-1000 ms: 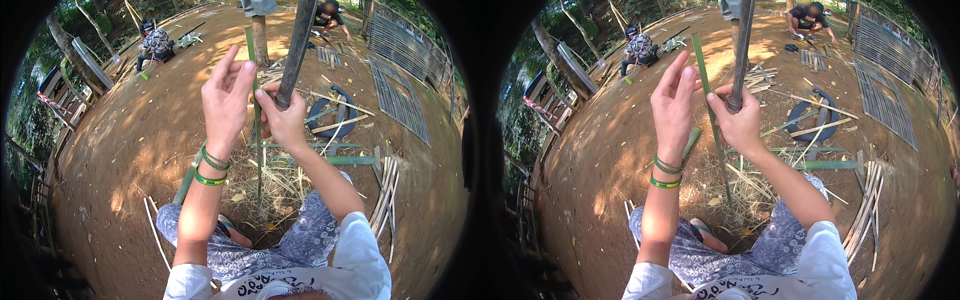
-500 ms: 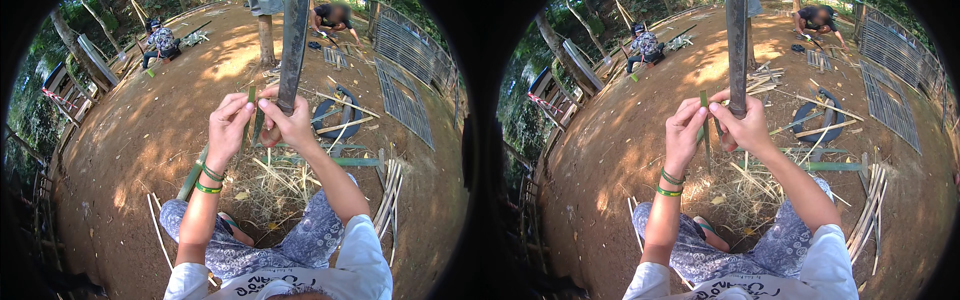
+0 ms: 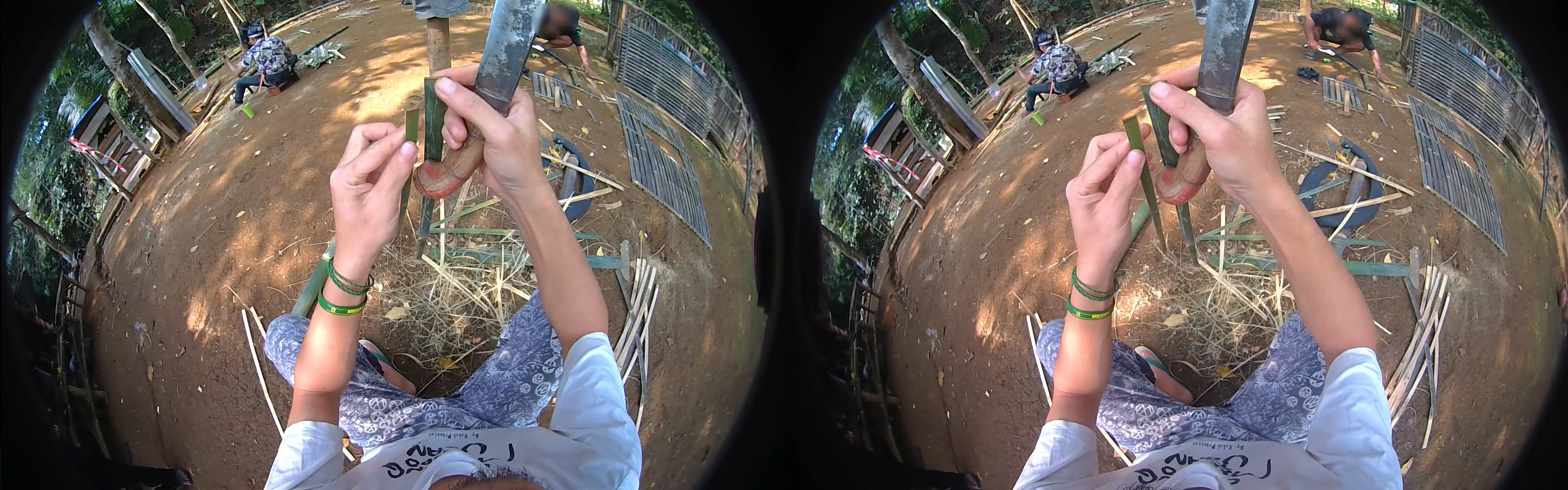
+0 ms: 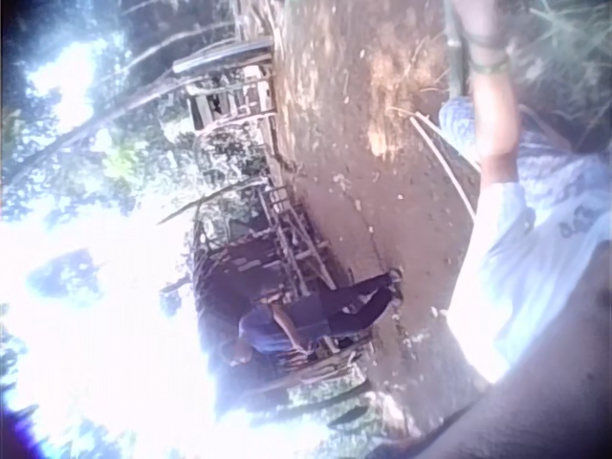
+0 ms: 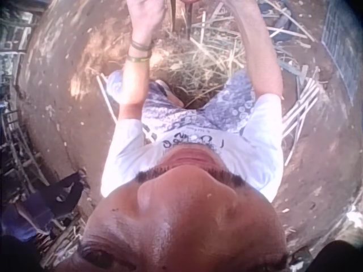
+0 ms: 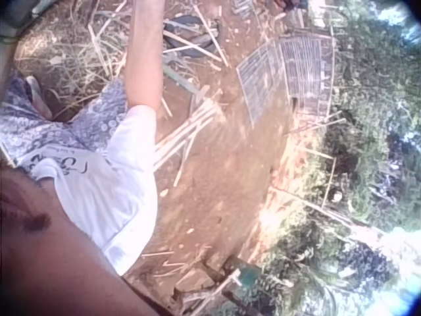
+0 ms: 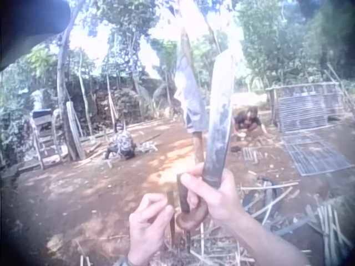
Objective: The person sits on the ground and uses a machete to split a long bamboo pole into thin strips. They hold the bamboo vertically and repeatedly strike it with the machete to separate the material into smaller pieces.
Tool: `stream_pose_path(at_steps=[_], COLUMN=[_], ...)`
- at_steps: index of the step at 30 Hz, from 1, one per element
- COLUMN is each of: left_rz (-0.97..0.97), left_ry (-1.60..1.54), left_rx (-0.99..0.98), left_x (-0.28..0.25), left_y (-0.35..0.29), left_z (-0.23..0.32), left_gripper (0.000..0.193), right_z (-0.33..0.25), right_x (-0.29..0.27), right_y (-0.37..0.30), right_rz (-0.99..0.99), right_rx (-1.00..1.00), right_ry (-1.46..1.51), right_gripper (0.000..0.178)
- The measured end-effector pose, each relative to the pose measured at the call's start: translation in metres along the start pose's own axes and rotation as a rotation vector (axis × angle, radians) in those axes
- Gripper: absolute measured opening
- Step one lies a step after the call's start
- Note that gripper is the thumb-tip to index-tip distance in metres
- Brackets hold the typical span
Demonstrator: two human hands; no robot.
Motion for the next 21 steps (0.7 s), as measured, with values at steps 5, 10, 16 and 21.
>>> stream_pose_path(at_steps=[5, 10, 16, 21], left_rz=[0.044, 0.058, 0.052, 0.003], left_ry=[-0.009, 0.000, 0.083, 0.202], left_rx=[-0.014, 0.034, 0.057, 0.040], left_x=[-0.002, 0.004, 0.000, -0.007], left_y=[-0.006, -0.013, -0.019, -0.021], left_z=[0.020, 0.018, 0.016, 0.025], left_gripper=[0.029, 0.032, 0.030, 0.033], right_z=[-0.002, 0.005, 0.000, -0.010], right_x=[0.004, -0.005, -0.005, -0.004], right_y=[-0.006, -0.023, -0.030, -0.028], right_rz=[-0.005, 0.008, -0.011, -0.054], right_rx=[-0.006, 0.047, 0.148, 0.196], right_ry=[-0.041, -0.035, -0.038, -0.229], right_gripper=[0.020, 0.020, 0.019, 0.018])
Point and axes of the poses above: each hand's wrist, its own y-axis towards the middle knuckle, its own x-axis out of the palm, z = x × y, the point moved 4 cm from there along y, towards the middle knuckle, and after that the axes turned 12 degrees about y, right-handed, at the moved point
